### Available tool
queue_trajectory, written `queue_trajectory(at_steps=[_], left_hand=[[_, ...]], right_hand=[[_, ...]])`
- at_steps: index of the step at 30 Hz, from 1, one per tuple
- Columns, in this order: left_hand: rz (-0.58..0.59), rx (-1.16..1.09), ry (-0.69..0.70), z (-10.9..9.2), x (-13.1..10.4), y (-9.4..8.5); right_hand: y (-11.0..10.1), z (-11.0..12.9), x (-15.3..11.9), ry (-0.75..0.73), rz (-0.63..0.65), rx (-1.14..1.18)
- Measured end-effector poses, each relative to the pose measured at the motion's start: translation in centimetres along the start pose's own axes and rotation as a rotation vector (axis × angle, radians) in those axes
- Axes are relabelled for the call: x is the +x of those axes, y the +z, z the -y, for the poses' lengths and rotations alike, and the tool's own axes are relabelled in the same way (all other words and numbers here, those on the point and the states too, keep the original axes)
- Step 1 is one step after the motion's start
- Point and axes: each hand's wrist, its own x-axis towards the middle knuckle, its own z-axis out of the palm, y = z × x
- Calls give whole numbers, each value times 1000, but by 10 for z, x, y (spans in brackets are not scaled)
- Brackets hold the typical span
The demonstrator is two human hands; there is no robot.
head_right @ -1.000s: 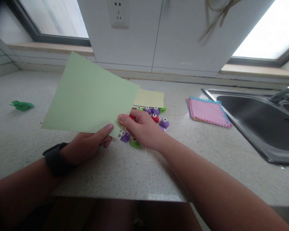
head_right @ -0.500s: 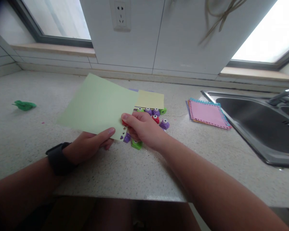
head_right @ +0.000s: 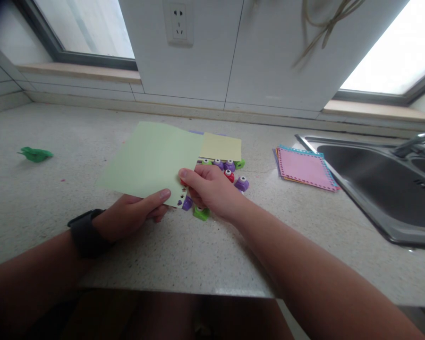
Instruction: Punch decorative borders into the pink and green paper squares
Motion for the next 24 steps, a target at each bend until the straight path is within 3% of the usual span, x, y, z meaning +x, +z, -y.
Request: queue_trajectory(at_steps=[15, 24], left_hand=[[-52, -12, -3, -2, 1, 2], [-6, 4, 11, -3, 1, 0]], right_hand=[[1, 5, 0, 27, 17, 14], [-2, 11, -2, 5, 31, 19]])
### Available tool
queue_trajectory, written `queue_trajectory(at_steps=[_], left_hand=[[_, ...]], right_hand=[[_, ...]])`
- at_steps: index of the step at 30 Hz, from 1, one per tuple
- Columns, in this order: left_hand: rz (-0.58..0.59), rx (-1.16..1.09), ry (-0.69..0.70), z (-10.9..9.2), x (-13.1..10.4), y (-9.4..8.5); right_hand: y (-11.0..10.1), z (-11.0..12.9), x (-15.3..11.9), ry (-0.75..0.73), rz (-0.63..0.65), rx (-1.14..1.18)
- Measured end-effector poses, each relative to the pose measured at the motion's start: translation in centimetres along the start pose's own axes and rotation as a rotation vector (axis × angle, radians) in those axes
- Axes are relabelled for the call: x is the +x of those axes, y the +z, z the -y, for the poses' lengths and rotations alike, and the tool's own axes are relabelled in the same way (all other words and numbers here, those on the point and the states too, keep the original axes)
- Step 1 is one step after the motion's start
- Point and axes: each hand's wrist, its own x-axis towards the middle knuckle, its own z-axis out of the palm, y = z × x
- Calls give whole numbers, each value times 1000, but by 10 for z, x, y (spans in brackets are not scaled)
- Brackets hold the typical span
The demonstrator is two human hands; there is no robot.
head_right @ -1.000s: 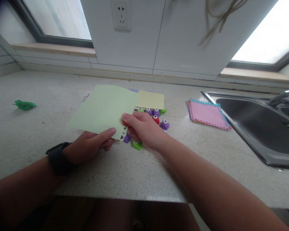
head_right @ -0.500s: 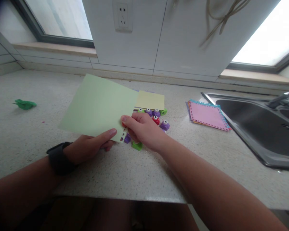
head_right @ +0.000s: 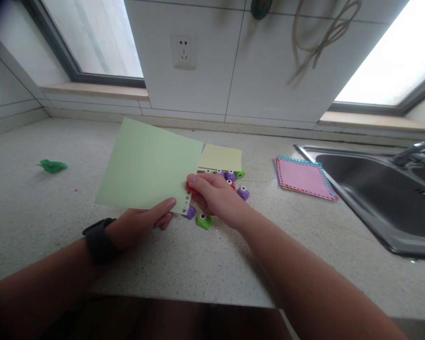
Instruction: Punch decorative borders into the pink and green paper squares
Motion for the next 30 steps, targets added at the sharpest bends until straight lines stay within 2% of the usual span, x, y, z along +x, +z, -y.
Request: queue_trajectory(at_steps=[16, 30], left_hand=[[-10, 1, -17, 0, 0, 1], [-27, -26, -31, -1, 0, 2]], right_hand=[[0, -6, 1, 34, 0, 4], [0, -8, 1, -10, 9, -62]])
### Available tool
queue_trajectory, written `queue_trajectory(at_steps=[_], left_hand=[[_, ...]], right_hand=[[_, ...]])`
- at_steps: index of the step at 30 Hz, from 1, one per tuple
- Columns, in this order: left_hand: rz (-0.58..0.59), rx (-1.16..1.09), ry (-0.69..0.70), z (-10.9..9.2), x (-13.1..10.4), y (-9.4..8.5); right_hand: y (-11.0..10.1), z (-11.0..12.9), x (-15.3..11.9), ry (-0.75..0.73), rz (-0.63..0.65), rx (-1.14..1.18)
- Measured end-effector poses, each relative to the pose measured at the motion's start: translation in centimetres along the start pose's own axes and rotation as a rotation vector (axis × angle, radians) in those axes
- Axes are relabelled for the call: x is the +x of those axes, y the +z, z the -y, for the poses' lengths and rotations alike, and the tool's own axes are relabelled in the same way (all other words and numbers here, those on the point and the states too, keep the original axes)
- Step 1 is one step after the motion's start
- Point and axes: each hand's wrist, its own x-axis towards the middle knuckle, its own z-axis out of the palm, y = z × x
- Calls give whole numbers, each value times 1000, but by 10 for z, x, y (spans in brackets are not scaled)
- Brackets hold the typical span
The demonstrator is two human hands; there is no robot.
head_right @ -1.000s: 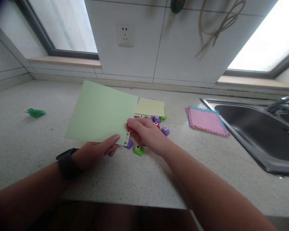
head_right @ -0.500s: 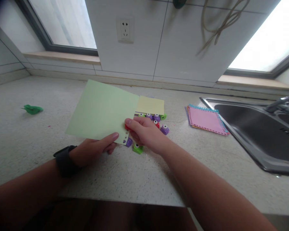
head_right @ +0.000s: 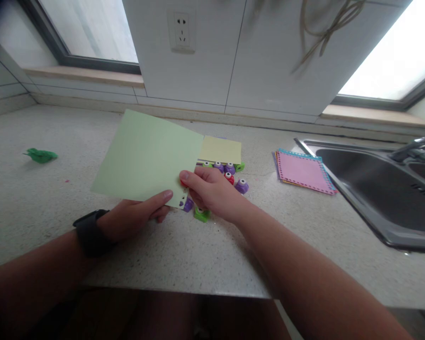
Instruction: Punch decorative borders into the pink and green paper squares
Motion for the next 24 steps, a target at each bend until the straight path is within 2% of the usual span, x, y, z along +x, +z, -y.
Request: queue_trajectory(at_steps=[19, 24], left_hand=[[14, -6, 87, 6, 2, -2], [18, -24, 59, 6, 2, -1]], right_hand=[[0, -7, 0, -105, -46, -84], [0, -8, 1, -129, -25, -98]])
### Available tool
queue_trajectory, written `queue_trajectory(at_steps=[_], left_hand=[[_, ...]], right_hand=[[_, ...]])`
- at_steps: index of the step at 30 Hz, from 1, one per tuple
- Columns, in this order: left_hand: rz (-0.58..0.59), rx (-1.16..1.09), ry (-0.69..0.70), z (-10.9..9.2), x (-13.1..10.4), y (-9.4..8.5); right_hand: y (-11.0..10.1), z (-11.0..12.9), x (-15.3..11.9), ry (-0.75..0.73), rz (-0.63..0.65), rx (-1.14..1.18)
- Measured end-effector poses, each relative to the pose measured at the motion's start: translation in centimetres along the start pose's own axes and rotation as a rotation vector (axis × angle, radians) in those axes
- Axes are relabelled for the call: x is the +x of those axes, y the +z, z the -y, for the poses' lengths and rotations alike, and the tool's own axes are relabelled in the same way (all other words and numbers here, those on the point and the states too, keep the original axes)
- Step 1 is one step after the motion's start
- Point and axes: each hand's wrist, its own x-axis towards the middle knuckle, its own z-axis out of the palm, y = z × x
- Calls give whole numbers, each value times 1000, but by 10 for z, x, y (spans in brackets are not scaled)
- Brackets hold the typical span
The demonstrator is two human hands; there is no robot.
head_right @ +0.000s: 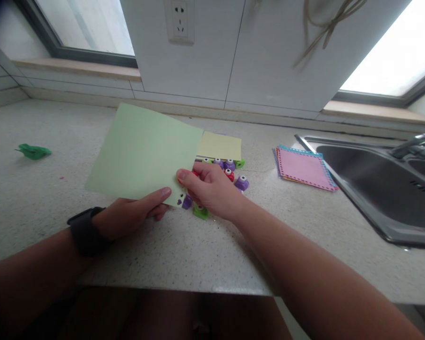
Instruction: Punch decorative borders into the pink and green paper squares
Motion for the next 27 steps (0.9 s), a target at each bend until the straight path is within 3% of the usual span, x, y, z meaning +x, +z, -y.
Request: queue_trajectory(at_steps=[9, 14, 23, 27], left_hand=[[-43, 21, -63, -2, -1, 1], [-56, 26, -90, -9, -2, 2], [-72, 72, -146, -9, -1, 2], [-84, 59, -158, -8, -1, 1]], right_hand=[[-1, 5, 0, 115, 57, 23], [-4, 9, 0, 115, 41, 37], [-14, 15, -5, 154, 144, -11], [-22, 21, -5, 138, 103, -74]])
